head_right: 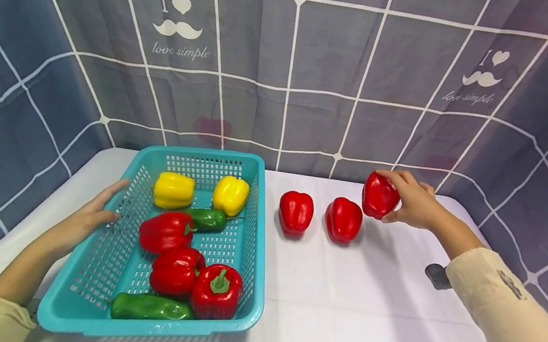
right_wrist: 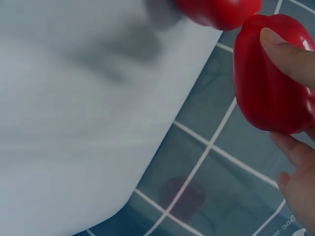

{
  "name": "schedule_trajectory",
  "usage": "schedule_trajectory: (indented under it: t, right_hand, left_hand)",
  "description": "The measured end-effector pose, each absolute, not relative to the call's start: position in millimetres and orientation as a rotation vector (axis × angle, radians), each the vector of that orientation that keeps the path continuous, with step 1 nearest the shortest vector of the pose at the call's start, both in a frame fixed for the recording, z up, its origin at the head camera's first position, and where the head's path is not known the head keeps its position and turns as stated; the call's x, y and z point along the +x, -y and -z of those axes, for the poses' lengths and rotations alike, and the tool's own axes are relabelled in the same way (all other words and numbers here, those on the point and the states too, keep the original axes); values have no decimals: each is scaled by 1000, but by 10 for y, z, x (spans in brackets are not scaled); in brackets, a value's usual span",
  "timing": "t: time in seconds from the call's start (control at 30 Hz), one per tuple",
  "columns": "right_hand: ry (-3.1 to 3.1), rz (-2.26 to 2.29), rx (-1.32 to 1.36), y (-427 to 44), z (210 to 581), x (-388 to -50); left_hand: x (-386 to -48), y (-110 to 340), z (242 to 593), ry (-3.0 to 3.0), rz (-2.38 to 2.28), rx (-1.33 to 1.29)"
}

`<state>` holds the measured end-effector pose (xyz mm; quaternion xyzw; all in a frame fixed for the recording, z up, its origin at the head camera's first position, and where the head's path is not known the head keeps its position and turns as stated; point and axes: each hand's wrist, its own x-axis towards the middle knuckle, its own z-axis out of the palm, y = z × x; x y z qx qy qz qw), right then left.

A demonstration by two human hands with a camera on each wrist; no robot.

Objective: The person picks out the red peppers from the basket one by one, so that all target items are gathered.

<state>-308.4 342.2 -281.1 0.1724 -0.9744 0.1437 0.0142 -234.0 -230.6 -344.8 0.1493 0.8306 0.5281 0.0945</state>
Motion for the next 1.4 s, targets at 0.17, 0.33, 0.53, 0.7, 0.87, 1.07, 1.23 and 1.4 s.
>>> schedule_trajectory:
  t: [0.17, 0.33, 0.53, 0.7, 0.87, 1.07, 1.23, 1.4]
  right_hand:
    - [3062, -428, 516, -3516, 2906, -3070]
    - [3091, -411, 520, -3568, 3016, -3055]
    - [3125, -430, 526, -3591, 3130, -3038]
    - [3144, -450, 537, -3597, 3218, -3013]
    - [3191, -497, 537, -3599, 3302, -2995]
    - [3231, -546, 525, -3640, 3387, -2984]
    - [3247, -572, 519, -3650, 3389, -2982]
    - [3250, -573, 511, -3636, 3388, -2982]
  left_hand:
    - [-2341, 2305, 3458, -2443, -1590, 444]
    - [-2344, 2313, 3463, -2453, -1575, 439]
    - [-2333, 2318, 3453, -2464, -1566, 443]
    - [-2338, 2304, 3463, -2455, -1583, 441]
    - [-2342, 2296, 3468, -2457, -1589, 433]
    - [-2337, 2293, 3449, -2461, -1583, 447]
    - [-2333, 2298, 3456, -2466, -1582, 434]
    - [-2342, 2303, 3458, -2468, -1576, 430]
